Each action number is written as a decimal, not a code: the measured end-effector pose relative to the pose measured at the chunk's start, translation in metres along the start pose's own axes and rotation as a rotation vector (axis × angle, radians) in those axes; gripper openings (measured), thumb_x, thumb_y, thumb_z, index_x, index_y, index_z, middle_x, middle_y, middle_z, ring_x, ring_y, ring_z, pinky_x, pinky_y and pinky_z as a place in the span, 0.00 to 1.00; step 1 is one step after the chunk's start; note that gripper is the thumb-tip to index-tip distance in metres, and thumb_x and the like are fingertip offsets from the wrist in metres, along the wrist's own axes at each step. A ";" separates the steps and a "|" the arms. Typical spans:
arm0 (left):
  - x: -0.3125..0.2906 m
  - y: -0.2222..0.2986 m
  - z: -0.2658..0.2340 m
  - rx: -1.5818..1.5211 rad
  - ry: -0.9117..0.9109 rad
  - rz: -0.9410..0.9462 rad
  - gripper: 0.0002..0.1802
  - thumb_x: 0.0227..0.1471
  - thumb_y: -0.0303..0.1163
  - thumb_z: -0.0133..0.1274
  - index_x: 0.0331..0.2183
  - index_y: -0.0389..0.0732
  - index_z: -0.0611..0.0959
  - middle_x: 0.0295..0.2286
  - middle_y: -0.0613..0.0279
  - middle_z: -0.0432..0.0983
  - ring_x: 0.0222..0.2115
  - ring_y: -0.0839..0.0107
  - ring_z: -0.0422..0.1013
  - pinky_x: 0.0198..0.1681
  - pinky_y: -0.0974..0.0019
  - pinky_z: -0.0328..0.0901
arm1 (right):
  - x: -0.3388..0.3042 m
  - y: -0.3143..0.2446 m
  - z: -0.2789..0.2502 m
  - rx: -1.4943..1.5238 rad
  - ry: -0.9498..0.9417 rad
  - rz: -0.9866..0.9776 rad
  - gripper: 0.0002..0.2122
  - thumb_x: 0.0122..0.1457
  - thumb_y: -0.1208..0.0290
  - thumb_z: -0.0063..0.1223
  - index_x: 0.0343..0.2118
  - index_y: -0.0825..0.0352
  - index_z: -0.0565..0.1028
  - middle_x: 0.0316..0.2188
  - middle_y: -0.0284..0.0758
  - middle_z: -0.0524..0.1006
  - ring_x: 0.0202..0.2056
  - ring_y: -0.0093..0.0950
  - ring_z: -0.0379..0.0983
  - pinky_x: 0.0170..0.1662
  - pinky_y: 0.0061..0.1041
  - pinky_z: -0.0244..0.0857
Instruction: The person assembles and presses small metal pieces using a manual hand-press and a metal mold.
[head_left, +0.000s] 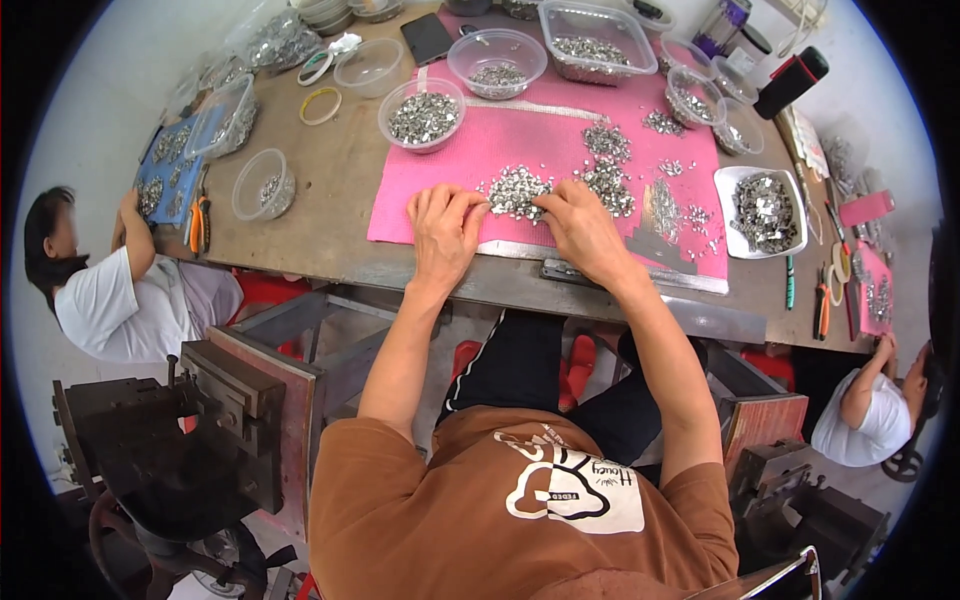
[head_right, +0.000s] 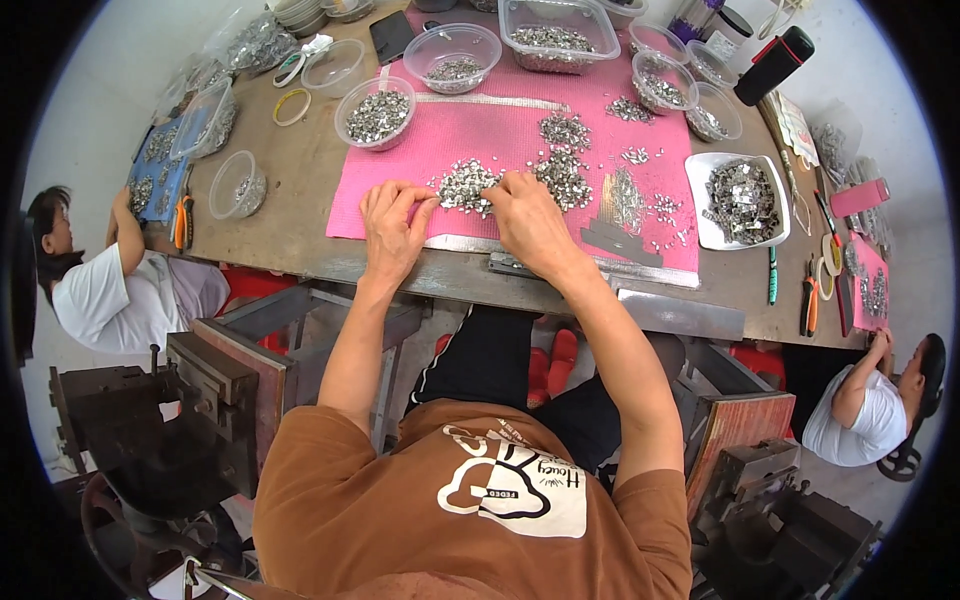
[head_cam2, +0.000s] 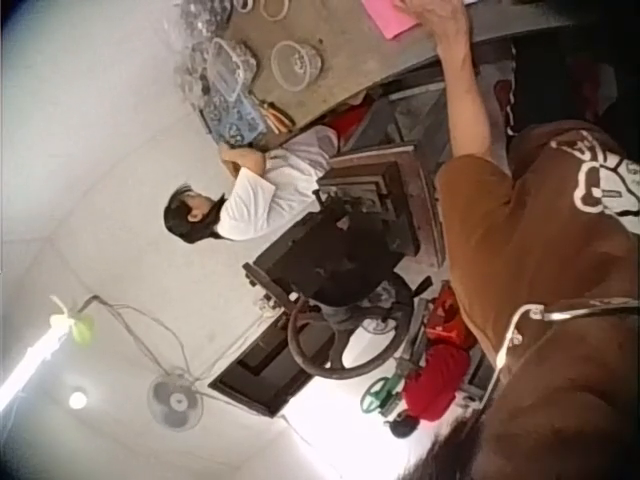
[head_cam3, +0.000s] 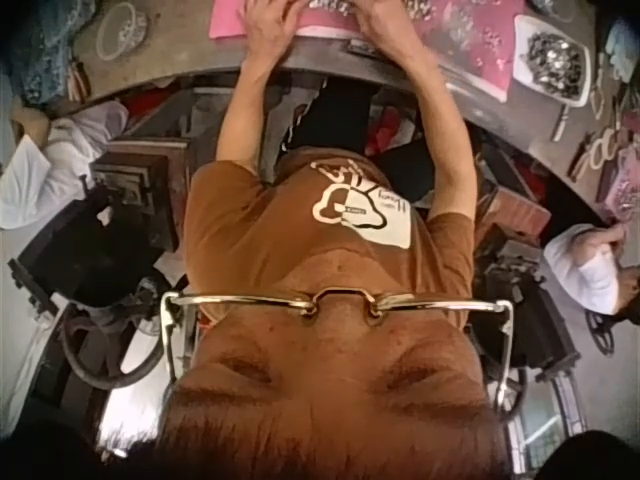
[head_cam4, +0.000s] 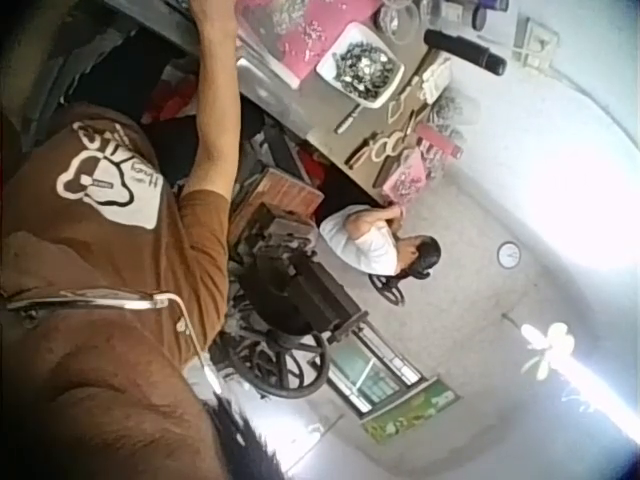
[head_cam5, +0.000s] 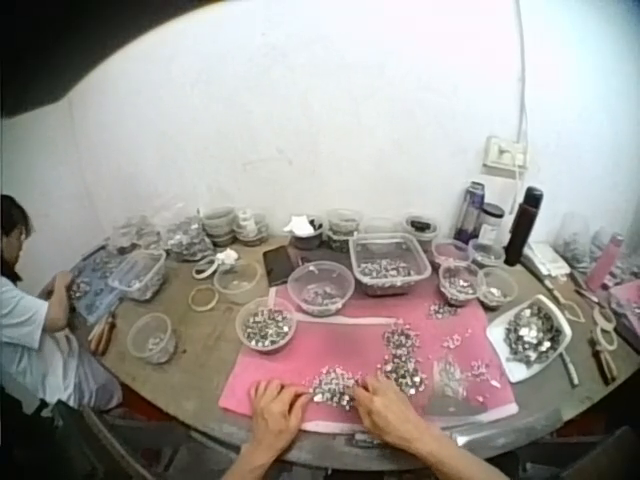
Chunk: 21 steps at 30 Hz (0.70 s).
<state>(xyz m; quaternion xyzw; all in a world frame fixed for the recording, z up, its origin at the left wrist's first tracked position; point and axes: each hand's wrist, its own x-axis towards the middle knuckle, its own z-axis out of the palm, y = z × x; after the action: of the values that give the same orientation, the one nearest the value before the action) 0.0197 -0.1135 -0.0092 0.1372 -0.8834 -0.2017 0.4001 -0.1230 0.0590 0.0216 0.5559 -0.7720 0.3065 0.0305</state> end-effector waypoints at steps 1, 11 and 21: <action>0.000 -0.001 0.000 -0.004 -0.001 0.002 0.06 0.47 0.29 0.65 0.31 0.43 0.85 0.31 0.65 0.74 0.37 0.63 0.69 0.48 0.55 0.58 | 0.001 -0.005 -0.005 0.035 -0.023 0.010 0.07 0.57 0.80 0.56 0.38 0.72 0.81 0.34 0.43 0.75 0.40 0.42 0.73 0.45 0.38 0.68; 0.001 -0.004 0.000 0.014 -0.009 -0.019 0.04 0.50 0.29 0.62 0.30 0.42 0.84 0.30 0.64 0.73 0.37 0.62 0.68 0.48 0.55 0.57 | -0.009 0.003 -0.023 0.161 0.063 0.118 0.07 0.58 0.79 0.57 0.39 0.71 0.81 0.31 0.42 0.74 0.37 0.41 0.72 0.43 0.38 0.68; 0.001 -0.001 -0.010 0.024 -0.052 0.025 0.04 0.50 0.31 0.63 0.31 0.44 0.86 0.29 0.65 0.74 0.36 0.64 0.69 0.50 0.55 0.56 | -0.014 -0.007 -0.006 0.010 0.034 -0.063 0.09 0.57 0.81 0.57 0.41 0.67 0.83 0.29 0.40 0.72 0.35 0.38 0.69 0.40 0.37 0.66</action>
<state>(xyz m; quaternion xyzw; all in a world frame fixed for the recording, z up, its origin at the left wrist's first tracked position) 0.0273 -0.1171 -0.0031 0.1257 -0.8975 -0.1893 0.3780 -0.1131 0.0719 0.0239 0.5749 -0.7519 0.3188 0.0504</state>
